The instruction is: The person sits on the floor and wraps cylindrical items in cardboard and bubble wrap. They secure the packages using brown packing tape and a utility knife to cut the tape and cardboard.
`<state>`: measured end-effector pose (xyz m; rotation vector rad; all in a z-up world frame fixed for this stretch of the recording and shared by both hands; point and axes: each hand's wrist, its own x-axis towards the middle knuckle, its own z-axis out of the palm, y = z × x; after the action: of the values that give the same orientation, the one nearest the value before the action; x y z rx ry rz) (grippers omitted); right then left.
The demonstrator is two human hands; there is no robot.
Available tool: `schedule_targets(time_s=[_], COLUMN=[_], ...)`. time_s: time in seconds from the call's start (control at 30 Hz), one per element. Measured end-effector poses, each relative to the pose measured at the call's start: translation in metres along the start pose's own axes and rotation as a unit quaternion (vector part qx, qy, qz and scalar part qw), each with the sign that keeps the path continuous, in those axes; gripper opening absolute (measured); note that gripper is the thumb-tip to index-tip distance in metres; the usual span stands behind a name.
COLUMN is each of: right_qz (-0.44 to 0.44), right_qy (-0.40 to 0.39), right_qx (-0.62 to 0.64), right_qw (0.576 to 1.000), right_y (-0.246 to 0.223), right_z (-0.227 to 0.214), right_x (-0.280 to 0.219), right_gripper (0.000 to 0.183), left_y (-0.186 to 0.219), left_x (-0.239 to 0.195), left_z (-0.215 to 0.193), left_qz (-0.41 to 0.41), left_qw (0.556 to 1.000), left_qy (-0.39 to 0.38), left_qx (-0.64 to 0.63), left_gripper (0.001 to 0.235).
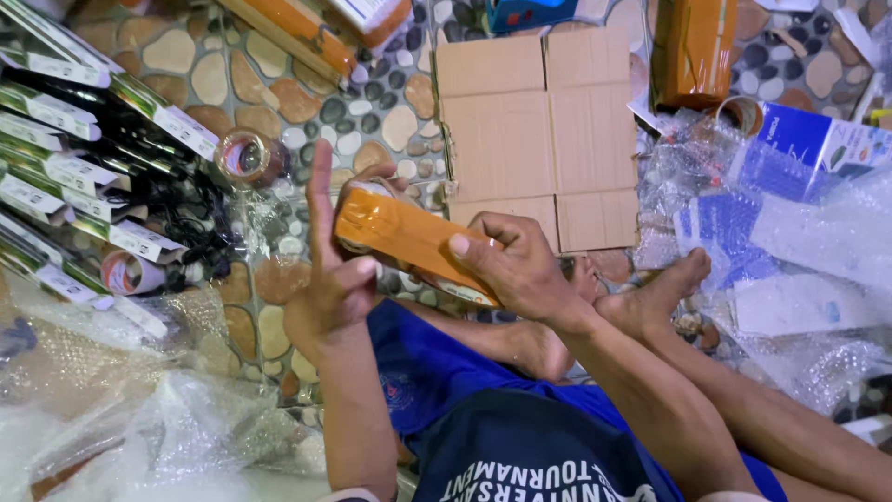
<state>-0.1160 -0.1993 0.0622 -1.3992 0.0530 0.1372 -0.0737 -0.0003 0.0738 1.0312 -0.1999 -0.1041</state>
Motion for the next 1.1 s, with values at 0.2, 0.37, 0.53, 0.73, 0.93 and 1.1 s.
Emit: schedule_targets(time_s=[0.2,0.37,0.53,0.73,0.93,1.1], right_qz=[0.001,0.062,0.276,0.374,0.334,0.27], right_qy=[-0.05,-0.228,-0.233,-0.219,-0.184,-0.176], right_qx=[-0.057,-0.225,-0.542,-0.626,-0.633,-0.603], right_qw=[0.997,0.945,0.759,0.648,0.674,0.73], right_y=[-0.019,-0.032,0.115,0.132,0.148,0.173], right_z=[0.022,-0.022,-0.082,-0.065,-0.068,-0.11], right_x=[0.009,0.006,0.011,0.026,0.007,0.0], right_gripper=[0.027,0.034,0.072,0.113,0.101,0.086], left_y=[-0.004,-0.038,-0.068,-0.092,-0.163,-0.253], left_x=[0.004,0.008,0.015,0.011,-0.043,-0.075], left_z=[-0.025,-0.161,-0.234,-0.263,-0.125,-0.036], left_qz=[0.02,-0.022,-0.029,-0.064,0.042,0.042], left_qw=[0.983,0.942,0.899,0.848,0.617,0.523], left_qy=[0.133,0.335,0.434,0.475,-0.135,-0.318], left_qx=[0.124,0.008,-0.041,0.226,0.774,0.789], left_gripper=[0.118,0.085,0.048,0.059,0.088,0.101])
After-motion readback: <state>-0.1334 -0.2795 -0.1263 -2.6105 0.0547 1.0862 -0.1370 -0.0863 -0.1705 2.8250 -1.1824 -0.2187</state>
